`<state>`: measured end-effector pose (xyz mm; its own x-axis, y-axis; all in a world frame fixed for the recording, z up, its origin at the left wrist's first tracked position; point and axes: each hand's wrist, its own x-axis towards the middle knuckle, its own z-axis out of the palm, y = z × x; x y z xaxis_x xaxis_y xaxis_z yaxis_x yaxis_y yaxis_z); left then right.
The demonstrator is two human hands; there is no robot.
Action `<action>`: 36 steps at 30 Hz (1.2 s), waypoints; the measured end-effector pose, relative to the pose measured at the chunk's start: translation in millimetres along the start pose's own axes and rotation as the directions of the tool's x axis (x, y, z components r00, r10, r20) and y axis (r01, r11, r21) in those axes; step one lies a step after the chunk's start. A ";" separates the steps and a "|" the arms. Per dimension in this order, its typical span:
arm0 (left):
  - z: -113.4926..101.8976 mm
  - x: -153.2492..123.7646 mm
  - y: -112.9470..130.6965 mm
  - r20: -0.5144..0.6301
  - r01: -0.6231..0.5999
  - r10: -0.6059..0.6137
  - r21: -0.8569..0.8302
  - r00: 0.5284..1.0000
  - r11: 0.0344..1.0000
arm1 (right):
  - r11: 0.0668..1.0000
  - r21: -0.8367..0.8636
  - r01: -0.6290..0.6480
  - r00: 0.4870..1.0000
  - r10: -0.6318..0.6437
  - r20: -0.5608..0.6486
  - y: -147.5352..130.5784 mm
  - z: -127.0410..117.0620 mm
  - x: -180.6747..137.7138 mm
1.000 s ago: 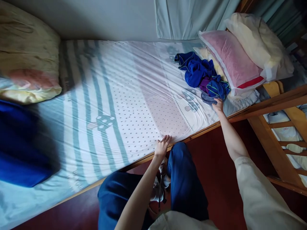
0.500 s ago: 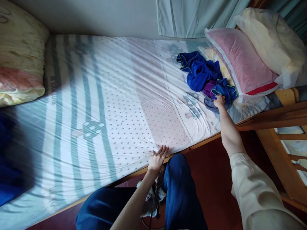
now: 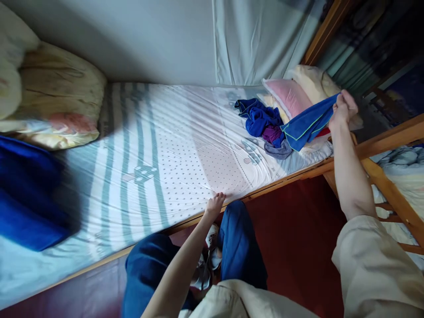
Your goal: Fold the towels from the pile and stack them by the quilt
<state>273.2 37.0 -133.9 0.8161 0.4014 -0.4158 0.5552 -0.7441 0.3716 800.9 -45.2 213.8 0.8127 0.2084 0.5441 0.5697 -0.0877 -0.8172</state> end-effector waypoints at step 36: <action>-311.2 -309.0 117.7 -0.781 -0.370 0.402 0.235 0.478 0.898 | 0.961 0.112 0.252 0.792 -0.271 0.547 -204.7 -17.9 -402.3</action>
<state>136.2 -8.3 296.6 0.7379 0.3101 0.5994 0.1588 -0.9430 0.2924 359.6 -128.6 165.5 0.4224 0.7214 0.5488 0.7383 0.0773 -0.6700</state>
